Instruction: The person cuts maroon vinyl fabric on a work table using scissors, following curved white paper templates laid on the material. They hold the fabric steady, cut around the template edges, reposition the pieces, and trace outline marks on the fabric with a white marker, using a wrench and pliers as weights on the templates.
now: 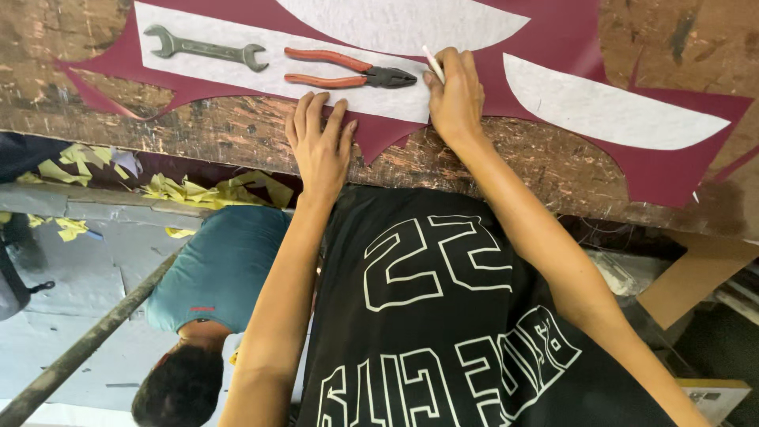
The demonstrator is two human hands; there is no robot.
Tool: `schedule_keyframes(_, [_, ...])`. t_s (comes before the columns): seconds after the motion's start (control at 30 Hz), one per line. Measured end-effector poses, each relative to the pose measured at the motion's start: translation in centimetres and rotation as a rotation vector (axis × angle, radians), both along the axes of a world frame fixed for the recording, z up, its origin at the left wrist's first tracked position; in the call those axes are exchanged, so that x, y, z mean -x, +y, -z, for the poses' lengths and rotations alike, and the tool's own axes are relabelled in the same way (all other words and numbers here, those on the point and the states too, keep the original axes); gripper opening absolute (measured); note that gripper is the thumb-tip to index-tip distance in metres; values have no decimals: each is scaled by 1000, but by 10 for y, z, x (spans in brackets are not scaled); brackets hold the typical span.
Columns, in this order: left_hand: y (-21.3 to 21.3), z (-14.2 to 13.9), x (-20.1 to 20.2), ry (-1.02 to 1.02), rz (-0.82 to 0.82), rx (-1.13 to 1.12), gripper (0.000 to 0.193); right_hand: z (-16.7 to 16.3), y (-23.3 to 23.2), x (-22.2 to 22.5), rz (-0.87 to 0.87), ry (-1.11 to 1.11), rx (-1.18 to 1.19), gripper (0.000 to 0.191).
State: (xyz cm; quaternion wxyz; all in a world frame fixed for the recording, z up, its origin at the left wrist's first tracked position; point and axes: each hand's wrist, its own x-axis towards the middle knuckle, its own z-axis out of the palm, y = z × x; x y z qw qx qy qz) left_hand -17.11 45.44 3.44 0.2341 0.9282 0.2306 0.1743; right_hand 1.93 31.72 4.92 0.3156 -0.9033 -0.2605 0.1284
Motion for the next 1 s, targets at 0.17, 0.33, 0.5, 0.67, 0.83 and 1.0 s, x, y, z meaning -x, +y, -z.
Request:
schedule_keyframes(0.17, [-2,5,4,19,-6,-26,34,1,0,-1,11,-3,10,20])
schedule_keyframes(0.33, [-18,12,0,86,98,-74,39,0,-13,-3,-4,0,-88,32])
schedule_keyframes(0.5, [-33,14,-3,156,337,-62,46,-10,-38,13,-128,94,96,40])
schedule_keyframes(0.67, [-29,10,-2,182,401,-65,48,-15,-52,23,-122,8,88,52])
schedule_keyframes(0.83, [-30,10,0,167,509,-50,45,-9,-59,24,-95,40,58,51])
schedule_keyframes(1.0, [-30,10,10,232,637,-107,46,-8,-83,26,-66,38,-78,52])
